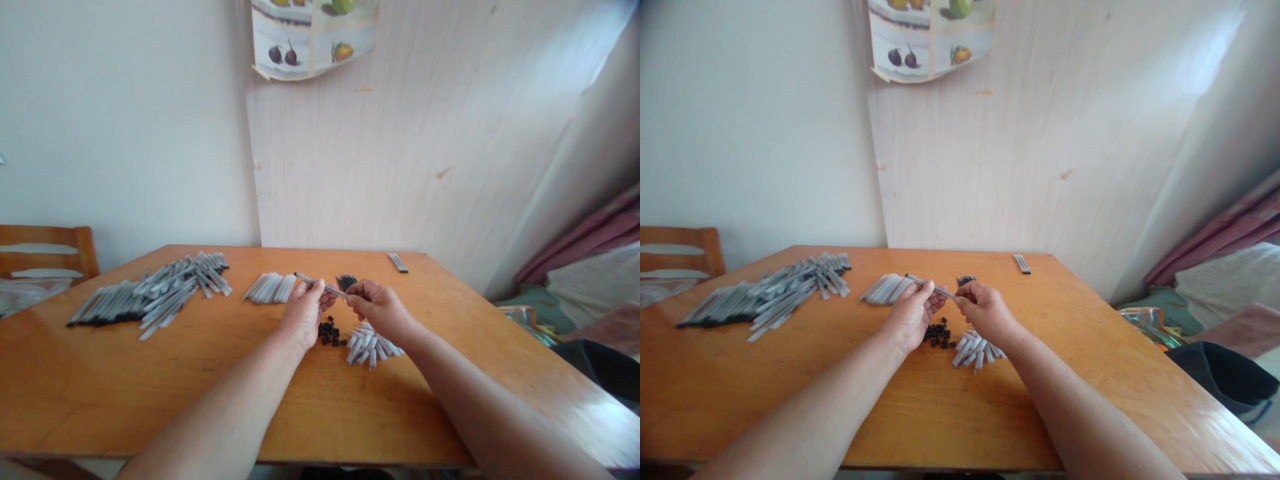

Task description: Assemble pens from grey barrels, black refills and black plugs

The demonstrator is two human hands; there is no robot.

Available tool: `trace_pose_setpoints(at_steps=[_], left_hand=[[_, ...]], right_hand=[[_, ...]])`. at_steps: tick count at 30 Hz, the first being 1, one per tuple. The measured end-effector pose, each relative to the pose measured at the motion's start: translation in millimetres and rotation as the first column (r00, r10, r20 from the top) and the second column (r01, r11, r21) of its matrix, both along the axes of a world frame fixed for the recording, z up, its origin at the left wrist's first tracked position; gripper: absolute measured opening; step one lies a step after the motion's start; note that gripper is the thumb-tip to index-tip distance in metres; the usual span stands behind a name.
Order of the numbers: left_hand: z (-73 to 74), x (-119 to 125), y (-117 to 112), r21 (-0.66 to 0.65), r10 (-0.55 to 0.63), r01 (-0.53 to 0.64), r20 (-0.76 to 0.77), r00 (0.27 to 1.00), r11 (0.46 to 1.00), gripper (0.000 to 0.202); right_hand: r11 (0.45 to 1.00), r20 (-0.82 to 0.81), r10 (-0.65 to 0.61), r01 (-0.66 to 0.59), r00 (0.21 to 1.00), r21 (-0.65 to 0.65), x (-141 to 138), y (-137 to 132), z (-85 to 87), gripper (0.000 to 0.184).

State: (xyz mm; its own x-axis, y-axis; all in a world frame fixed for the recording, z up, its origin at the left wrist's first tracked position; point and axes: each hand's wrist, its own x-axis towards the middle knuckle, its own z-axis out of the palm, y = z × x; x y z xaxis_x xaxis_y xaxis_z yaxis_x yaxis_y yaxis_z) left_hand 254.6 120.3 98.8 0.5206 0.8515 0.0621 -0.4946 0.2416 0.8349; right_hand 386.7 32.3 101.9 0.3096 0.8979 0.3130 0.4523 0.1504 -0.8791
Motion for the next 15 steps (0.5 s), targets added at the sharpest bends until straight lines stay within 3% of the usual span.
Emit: trace_pose_setpoints(at_steps=[15], left_hand=[[-1.2, 1.7, -3.5, -0.023, 0.015, -0.015, 0.018, 1.0, 1.0, 0.018]], right_hand=[[1.0, 0.027, -0.001, 0.001, 1.0, 0.017, -1.1, -0.9, 1.3, 0.018]])
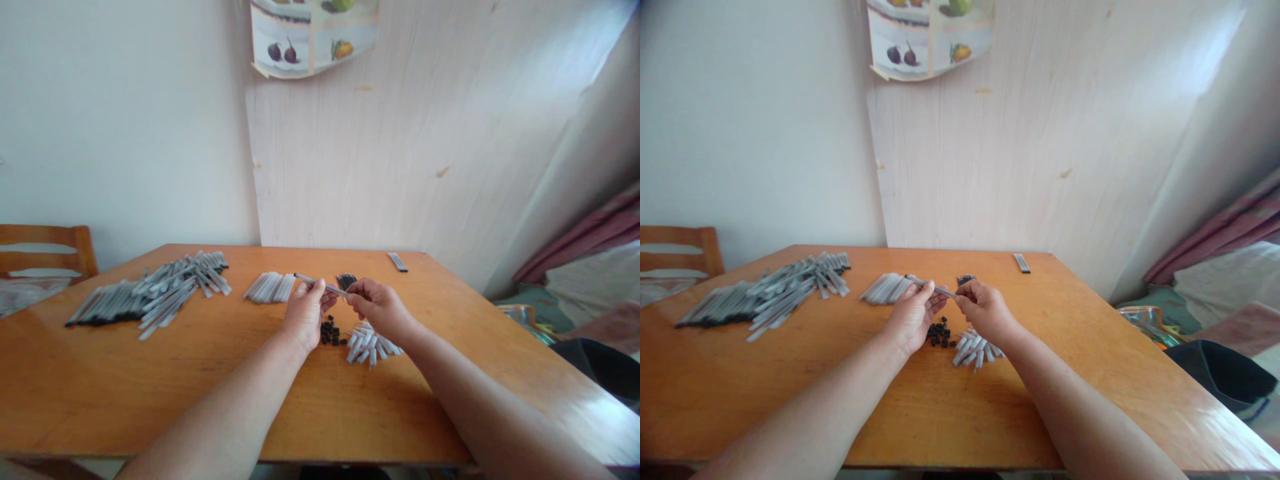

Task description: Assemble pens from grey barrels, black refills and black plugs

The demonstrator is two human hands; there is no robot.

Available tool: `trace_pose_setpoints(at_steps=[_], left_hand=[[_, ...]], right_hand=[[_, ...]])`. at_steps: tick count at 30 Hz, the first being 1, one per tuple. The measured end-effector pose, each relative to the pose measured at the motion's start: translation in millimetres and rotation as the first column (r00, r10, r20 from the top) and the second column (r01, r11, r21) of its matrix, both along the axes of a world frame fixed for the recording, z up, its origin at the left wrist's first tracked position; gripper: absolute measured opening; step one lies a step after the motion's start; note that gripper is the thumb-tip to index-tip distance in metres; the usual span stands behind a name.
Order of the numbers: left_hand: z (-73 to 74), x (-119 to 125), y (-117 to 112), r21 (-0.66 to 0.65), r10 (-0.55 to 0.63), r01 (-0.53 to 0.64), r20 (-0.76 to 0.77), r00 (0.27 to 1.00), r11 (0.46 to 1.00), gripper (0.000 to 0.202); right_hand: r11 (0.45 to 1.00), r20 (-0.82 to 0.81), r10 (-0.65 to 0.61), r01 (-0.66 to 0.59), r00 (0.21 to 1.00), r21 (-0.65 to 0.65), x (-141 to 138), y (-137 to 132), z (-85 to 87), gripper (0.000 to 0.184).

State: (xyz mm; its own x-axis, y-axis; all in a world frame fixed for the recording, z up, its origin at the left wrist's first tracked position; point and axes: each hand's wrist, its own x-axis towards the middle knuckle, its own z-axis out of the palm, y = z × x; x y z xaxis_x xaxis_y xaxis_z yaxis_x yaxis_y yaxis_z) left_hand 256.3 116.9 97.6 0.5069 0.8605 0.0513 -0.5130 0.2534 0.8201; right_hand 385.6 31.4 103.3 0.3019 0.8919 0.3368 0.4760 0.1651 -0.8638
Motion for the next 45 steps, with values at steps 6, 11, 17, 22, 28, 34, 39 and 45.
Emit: trace_pose_setpoints(at_steps=[6, 11, 17, 22, 28, 34, 39, 45], left_hand=[[-0.1, 1.3, 2.6, 0.006, -0.02, 0.02, -0.017, 1.0, 1.0, 0.016], [0.5, 1.6, 9.1, 0.037, -0.022, 0.023, -0.027, 0.999, 0.999, 0.019], [-2.0, 0.9, 14.6, 0.047, -0.014, 0.016, -0.035, 0.999, 0.999, 0.022], [-4.5, 1.0, 17.2, 0.068, 0.006, -0.002, -0.055, 0.998, 0.998, 0.025], [-5.9, 0.2, 17.3, 0.22, 0.055, -0.017, -0.17, 0.984, 0.975, 0.026], [-11.1, 1.5, 15.8, 0.458, 0.129, -0.011, -0.227, 0.965, 0.889, 0.017], [-10.2, 0.2, 13.0, 0.614, 0.213, -0.018, -0.247, 0.945, 0.789, 0.014], [-2.2, -4.8, 11.3, 0.831, 0.334, 0.022, -0.247, 0.91, 0.556, 0.016]], right_hand=[[1.0, -0.033, 0.002, -0.002, 0.999, -0.013, 1.4, 1.2, -0.7, 0.019], [0.999, -0.047, 0.02, -0.022, 0.999, -0.044, -0.1, 0.7, 1.9, 0.018], [0.991, -0.111, 0.004, -0.019, 0.994, -0.13, 3.2, -2.0, 6.9, 0.02], [0.989, -0.152, -0.084, 0.064, 0.985, -0.13, 13.2, 0.8, 1.4, 0.017], [0.988, -0.128, -0.131, 0.119, 0.983, -0.098, 19.7, 4.1, -4.7, 0.017], [0.993, -0.164, -0.12, 0.115, 0.979, -0.041, 16.2, 0.7, 1.5, 0.023], [0.999, -0.156, -0.045, 0.046, 0.987, 0.008, 8.5, -4.9, 9.7, 0.032], [0.998, -0.162, 0.005, 0.005, 0.987, 0.058, 4.6, -9.6, 15.2, 0.038]])
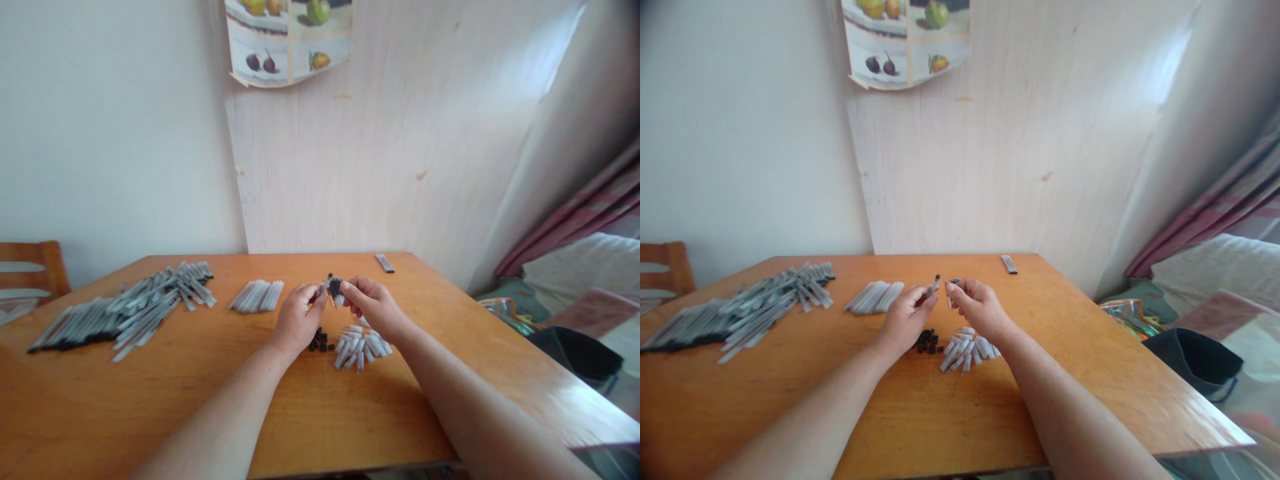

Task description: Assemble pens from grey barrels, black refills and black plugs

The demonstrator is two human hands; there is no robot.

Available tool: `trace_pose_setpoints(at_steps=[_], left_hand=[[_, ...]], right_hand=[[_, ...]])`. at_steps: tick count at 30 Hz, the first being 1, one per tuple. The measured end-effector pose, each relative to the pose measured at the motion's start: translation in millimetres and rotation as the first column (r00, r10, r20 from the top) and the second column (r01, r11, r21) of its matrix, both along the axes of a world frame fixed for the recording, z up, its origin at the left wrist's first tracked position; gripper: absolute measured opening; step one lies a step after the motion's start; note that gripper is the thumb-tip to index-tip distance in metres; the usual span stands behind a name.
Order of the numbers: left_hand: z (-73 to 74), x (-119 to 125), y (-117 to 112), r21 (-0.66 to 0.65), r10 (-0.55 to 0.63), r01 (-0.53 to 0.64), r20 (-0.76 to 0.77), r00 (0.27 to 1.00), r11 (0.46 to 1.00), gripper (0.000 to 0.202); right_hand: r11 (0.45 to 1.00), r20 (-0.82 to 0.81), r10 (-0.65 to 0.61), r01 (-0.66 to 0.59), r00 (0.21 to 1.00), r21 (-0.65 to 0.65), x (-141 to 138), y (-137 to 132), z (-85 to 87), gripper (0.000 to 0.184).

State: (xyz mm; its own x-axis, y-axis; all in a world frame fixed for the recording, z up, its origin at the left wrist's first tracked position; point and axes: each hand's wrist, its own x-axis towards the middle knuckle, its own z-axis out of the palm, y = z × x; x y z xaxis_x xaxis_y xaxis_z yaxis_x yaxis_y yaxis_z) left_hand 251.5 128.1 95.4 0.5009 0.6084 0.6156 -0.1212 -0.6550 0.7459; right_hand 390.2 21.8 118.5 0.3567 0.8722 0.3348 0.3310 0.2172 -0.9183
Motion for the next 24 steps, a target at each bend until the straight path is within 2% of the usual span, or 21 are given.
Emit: trace_pose_setpoints(at_steps=[4, 10, 13, 16, 18, 21, 24], left_hand=[[2.5, -1.6, -2.8, 0.099, -0.01, 0.016, -0.055, 0.998, 0.995, 0.016], [0.7, 0.6, -4.6, 0.039, -0.035, 0.036, -0.015, 0.999, 0.999, 0.012], [-1.6, 0.4, -1.3, 0.179, 0.016, -0.001, -0.082, 0.997, 0.984, 0.016], [-3.8, -1.3, 2.8, 0.376, 0.122, -0.042, -0.192, 0.974, 0.926, 0.023], [-4.7, -2.5, 4.6, 0.474, 0.212, -0.083, -0.224, 0.951, 0.877, 0.025], [-4.6, -4.0, 5.7, 0.572, 0.323, -0.144, -0.225, 0.919, 0.808, 0.025], [-3.1, -5.2, 5.4, 0.623, 0.382, -0.172, -0.221, 0.897, 0.763, 0.024]], right_hand=[[0.999, -0.009, 0.028, -0.028, 1.0, 0.039, -1.7, -1.6, 2.9, 0.038], [0.996, -0.015, 0.042, -0.041, 0.999, 0.075, 0.2, 0.0, 2.3, 0.032], [0.996, 0.0, 0.015, -0.015, 1.0, 0.092, 4.0, 1.0, 0.4, 0.03], [0.997, 0.065, -0.033, 0.028, 0.997, 0.071, 9.9, 0.7, -0.6, 0.027], [0.997, 0.171, -0.079, 0.077, 0.982, 0.017, 14.8, -0.3, -0.1, 0.024], [0.985, 0.332, -0.121, 0.154, 0.935, -0.075, 21.9, -2.9, 2.0, 0.021], [0.978, 0.38, -0.078, 0.145, 0.922, -0.15, 25.6, -5.6, 4.3, 0.023]])
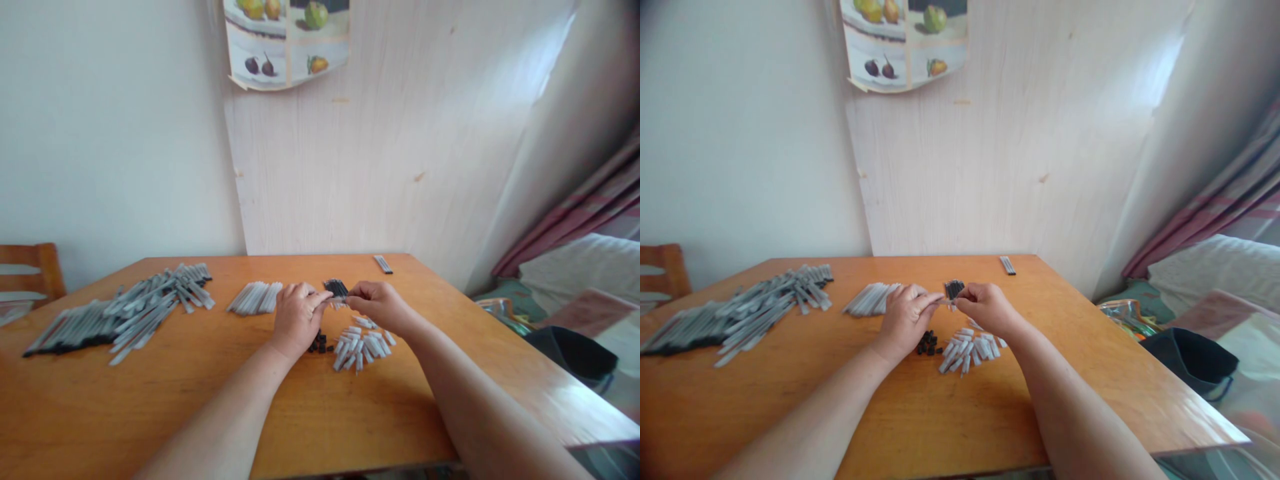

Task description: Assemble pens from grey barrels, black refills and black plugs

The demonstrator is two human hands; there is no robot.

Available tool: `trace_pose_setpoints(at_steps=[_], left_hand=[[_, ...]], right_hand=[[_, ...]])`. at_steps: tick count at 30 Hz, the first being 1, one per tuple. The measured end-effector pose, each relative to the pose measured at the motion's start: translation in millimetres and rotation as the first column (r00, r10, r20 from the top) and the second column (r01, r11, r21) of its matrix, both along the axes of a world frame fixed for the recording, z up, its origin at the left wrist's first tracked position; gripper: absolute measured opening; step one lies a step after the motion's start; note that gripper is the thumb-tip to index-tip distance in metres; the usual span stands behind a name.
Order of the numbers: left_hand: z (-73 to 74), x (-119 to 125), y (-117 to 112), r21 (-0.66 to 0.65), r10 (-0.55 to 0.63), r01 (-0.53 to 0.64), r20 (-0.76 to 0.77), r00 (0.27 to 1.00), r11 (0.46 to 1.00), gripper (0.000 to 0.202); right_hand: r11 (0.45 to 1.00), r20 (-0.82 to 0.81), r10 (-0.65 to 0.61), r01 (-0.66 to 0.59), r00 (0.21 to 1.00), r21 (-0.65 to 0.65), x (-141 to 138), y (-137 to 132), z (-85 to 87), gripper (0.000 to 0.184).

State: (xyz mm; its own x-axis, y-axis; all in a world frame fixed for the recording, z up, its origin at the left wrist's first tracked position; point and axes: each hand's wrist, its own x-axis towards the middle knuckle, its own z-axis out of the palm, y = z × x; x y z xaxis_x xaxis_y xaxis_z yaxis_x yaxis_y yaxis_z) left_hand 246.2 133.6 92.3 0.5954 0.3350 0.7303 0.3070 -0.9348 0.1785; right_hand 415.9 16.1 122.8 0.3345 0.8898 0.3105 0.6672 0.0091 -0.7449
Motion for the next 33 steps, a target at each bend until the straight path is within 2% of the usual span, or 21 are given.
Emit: trace_pose_setpoints(at_steps=[9, 12, 15, 18, 22, 24, 29, 33], left_hand=[[4.5, -1.3, -3.9, 0.061, 0.043, -0.041, -0.039, 0.998, 0.997, 0.023], [2.7, -0.2, -0.2, 0.038, 0.092, -0.093, 0.023, 0.995, 0.995, 0.037], [-3.8, 1.2, 11.2, -0.029, 0.152, -0.149, 0.137, 0.979, 0.988, 0.047], [-15.8, 3.8, 25.2, -0.121, 0.126, -0.104, 0.188, 0.974, 0.987, 0.037], [-33.3, 10.4, 35.4, -0.255, -0.004, 0.045, 0.16, 0.987, 0.966, 0.027], [-39.0, 13.4, 37.0, -0.318, -0.036, 0.076, 0.131, 0.991, 0.945, 0.023], [-43.7, 15.1, 40.6, -0.462, -0.022, 0.073, 0.114, 0.993, 0.884, 0.022], [-44.2, 13.9, 43.3, -0.53, -0.012, 0.061, 0.096, 0.995, 0.846, 0.022]], right_hand=[[0.997, 0.006, 0.032, -0.031, 0.999, -0.074, -0.5, -0.9, -1.0, 0.026], [0.998, -0.009, -0.038, 0.037, 0.999, -0.059, 8.0, 3.0, -6.6, 0.025], [0.987, -0.048, -0.158, 0.159, 0.986, 0.011, 21.1, 6.9, -13.1, 0.026], [0.951, -0.112, -0.288, 0.298, 0.951, 0.085, 33.9, 9.3, -18.9, 0.026], [0.889, -0.198, -0.421, 0.446, 0.885, 0.101, 48.4, 11.8, -26.8, 0.028], [0.855, -0.202, -0.477, 0.505, 0.855, 0.118, 55.5, 13.8, -31.5, 0.028], [0.796, -0.177, -0.577, 0.598, 0.797, 0.097, 71.4, 21.2, -41.5, 0.03], [0.751, -0.137, -0.647, 0.658, 0.75, 0.056, 81.3, 26.2, -45.7, 0.031]])
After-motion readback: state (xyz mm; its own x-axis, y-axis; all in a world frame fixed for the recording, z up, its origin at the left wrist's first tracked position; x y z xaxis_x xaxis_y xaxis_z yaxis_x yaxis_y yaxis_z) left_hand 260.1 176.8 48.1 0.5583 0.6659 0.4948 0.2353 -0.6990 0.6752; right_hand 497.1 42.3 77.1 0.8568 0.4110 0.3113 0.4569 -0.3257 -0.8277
